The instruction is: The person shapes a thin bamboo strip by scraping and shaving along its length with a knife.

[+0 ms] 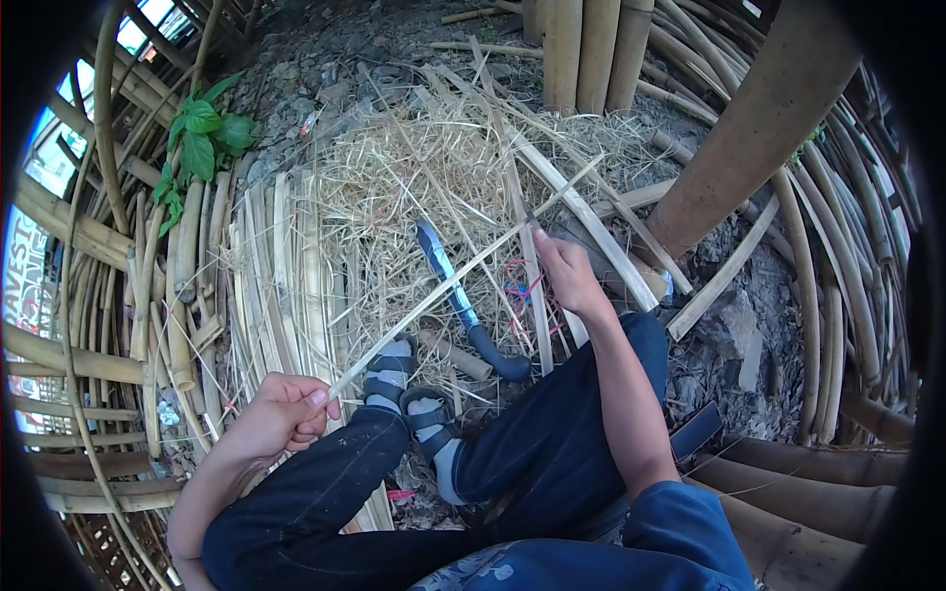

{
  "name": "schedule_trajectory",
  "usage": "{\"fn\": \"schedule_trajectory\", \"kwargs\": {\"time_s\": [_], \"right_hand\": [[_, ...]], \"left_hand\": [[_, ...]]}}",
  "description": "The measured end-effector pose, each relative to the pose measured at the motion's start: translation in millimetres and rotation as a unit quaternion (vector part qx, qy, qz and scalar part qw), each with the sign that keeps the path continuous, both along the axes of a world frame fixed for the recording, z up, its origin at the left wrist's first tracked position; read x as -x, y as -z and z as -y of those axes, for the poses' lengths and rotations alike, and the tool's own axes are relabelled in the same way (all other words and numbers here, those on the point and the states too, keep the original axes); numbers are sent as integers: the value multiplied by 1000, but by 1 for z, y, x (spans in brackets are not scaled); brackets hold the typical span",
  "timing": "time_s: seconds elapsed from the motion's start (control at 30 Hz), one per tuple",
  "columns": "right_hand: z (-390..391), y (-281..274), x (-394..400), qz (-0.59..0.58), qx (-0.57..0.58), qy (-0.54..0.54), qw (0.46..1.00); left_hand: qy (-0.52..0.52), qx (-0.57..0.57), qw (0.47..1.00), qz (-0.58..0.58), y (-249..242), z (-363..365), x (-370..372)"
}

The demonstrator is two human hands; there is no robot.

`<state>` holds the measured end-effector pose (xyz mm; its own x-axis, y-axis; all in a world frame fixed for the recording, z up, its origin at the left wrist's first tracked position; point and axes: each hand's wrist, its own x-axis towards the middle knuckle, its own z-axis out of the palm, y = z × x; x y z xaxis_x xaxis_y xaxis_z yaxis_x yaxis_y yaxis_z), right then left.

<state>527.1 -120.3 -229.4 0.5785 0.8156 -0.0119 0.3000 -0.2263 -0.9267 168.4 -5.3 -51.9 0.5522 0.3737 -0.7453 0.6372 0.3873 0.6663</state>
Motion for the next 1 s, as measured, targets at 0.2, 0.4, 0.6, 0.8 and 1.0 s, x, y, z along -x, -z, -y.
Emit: {"fn": "schedule_trajectory", "kwargs": {"time_s": [0.2, 0.4, 0.6, 0.8, 1.0], "right_hand": [[-2, -15, 34, -62, -37, -39, 997], [3, -50, 92, 21, -51, -194, 979], [3, -51, 75, 86, -13, -205, 975], [3, -54, 71, 142, 31, -187, 971], [4, -31, 21, 47, -15, -26, 998]], "left_hand": [[-7, -7, 1000, 6, 6, 0, -1], [11, 3, 1000, 6, 3, 2, -5], [10, -7, 1000, -5, 0, 3, -9], [7, -12, 1000, 5, 2, 1, -8], [-3, 9, 1000, -4, 0, -1, 3]]}}
